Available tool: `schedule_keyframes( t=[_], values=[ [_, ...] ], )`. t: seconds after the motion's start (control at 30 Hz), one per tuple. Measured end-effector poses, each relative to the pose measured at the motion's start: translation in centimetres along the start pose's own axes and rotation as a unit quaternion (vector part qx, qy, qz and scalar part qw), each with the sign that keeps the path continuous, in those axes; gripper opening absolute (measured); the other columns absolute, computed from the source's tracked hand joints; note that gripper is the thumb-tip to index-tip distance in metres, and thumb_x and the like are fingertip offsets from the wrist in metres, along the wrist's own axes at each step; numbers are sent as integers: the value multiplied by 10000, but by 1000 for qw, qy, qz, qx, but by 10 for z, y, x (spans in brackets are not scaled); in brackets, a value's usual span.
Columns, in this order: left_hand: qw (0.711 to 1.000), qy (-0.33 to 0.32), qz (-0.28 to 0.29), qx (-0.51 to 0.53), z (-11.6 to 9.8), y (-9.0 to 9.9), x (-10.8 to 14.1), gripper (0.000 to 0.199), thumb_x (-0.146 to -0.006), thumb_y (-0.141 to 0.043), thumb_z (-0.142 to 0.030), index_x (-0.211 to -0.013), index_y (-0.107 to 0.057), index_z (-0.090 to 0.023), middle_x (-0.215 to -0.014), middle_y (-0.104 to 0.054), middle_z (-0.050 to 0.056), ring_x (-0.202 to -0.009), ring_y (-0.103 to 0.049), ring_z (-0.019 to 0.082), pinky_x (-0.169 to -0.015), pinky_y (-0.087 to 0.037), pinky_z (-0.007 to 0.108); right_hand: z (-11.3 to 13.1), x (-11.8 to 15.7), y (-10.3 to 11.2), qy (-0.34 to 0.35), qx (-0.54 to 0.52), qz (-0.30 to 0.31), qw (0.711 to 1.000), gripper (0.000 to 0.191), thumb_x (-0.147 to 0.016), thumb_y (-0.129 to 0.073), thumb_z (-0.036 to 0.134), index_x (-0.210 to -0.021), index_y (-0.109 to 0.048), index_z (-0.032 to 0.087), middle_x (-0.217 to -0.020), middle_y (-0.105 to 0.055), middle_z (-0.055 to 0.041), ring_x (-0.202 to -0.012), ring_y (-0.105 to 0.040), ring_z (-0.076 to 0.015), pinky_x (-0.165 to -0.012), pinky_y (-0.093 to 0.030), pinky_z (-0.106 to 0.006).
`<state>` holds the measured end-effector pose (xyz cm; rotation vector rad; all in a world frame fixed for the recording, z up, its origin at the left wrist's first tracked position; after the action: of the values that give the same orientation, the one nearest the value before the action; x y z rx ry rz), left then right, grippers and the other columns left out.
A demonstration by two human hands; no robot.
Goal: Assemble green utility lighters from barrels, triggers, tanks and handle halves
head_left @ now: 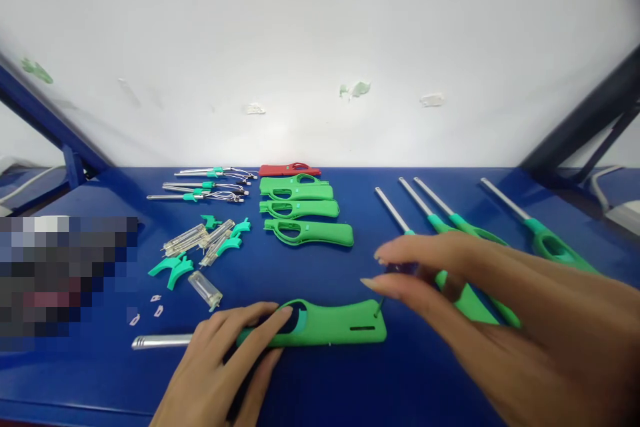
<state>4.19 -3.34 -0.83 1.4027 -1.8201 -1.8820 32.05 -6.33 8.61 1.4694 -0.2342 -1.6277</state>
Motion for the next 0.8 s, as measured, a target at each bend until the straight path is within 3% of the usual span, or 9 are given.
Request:
schedule_keyframes(
  t=[0.1, 0.27, 0.33, 0.43, 0.53, 0.6, 0.7, 0.8],
  values=[
    [1000, -11, 6, 4, 0, -5, -6, 389, -1126, -626, -371, -1514, -662, -381, -1338, -803, 20, -1158, -809, 227, -1031, -673, 329, 0, -1, -7, -24, 9, -18, 1000, 25, -1143, -687, 361, -1142, -663, 360, -885, -756, 134, -689, -735, -71, -665, -574, -157],
    [1000, -15, 13, -22, -4, -15, -6, 455, -1169, -543, -381, -1621, -548, -336, -1369, -747, 63, -1191, -787, 243, -1060, -678, 407, 3, 3, -8, -62, 36, -68, 995, 121, -1099, -762, 409, -1066, -674, 333, -1051, -807, 133, -899, -790, -74, -801, -585, -154],
    [1000, -13, 14, -25, -5, -17, -6, 446, -1175, -536, -389, -1617, -547, -332, -1369, -721, 74, -1193, -776, 244, -1039, -685, 409, 1, 2, -8, -84, 35, -77, 993, 114, -1115, -739, 407, -1050, -673, 342, -942, -774, 145, -788, -749, -57, -727, -563, -163],
    [1000, -13, 15, -21, -5, -18, -5, 432, -1174, -538, -373, -1603, -557, -323, -1362, -695, 87, -1181, -762, 243, -1006, -687, 400, -3, -1, -6, -63, 38, -53, 996, 85, -1121, -737, 379, -1061, -683, 351, -836, -727, 160, -645, -683, -32, -614, -528, -135],
    [1000, -18, 12, -21, -6, -18, -6, 423, -1173, -544, -354, -1592, -566, -301, -1350, -688, 96, -1161, -753, 246, -993, -675, 401, -12, 2, 2, -33, -6, -23, 999, 40, -1109, -742, 396, -1146, -754, 387, -1096, -811, 165, -860, -787, -45, -807, -599, -95],
    [999, -21, 9, -22, -6, -18, -6, 413, -1177, -544, -363, -1582, -576, -290, -1339, -692, 98, -1142, -752, 244, -983, -667, 392, -18, 6, 7, -51, -24, -18, 998, 129, -1119, -703, 393, -1192, -793, 449, -1194, -810, 189, -938, -807, -58, -910, -610, -100],
    [999, -26, 10, -20, -5, -18, -7, 397, -1193, -517, -383, -1576, -580, -297, -1317, -708, 88, -1125, -756, 231, -973, -657, 367, -23, 7, 11, -107, -11, -6, 994, 156, -1100, -721, 420, -1209, -792, 506, -1038, -815, 186, -812, -789, -68, -765, -621, -111],
    [999, -26, 5, -19, -5, -18, -8, 385, -1201, -507, -396, -1569, -585, -310, -1292, -714, 71, -1113, -759, 216, -969, -650, 347, -19, 2, 10, -99, -31, -7, 995, 136, -1070, -754, 361, -1130, -789, 478, -994, -786, 141, -808, -764, -88, -659, -601, -141]
  ],
)
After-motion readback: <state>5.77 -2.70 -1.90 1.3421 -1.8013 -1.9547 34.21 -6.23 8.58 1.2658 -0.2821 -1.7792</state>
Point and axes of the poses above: each hand's wrist, its own x-axis away from the middle knuckle, its own y-axis out of the back of the hand, z = x × y, the point moved 3 cm from there along -x, towards the middle knuckle
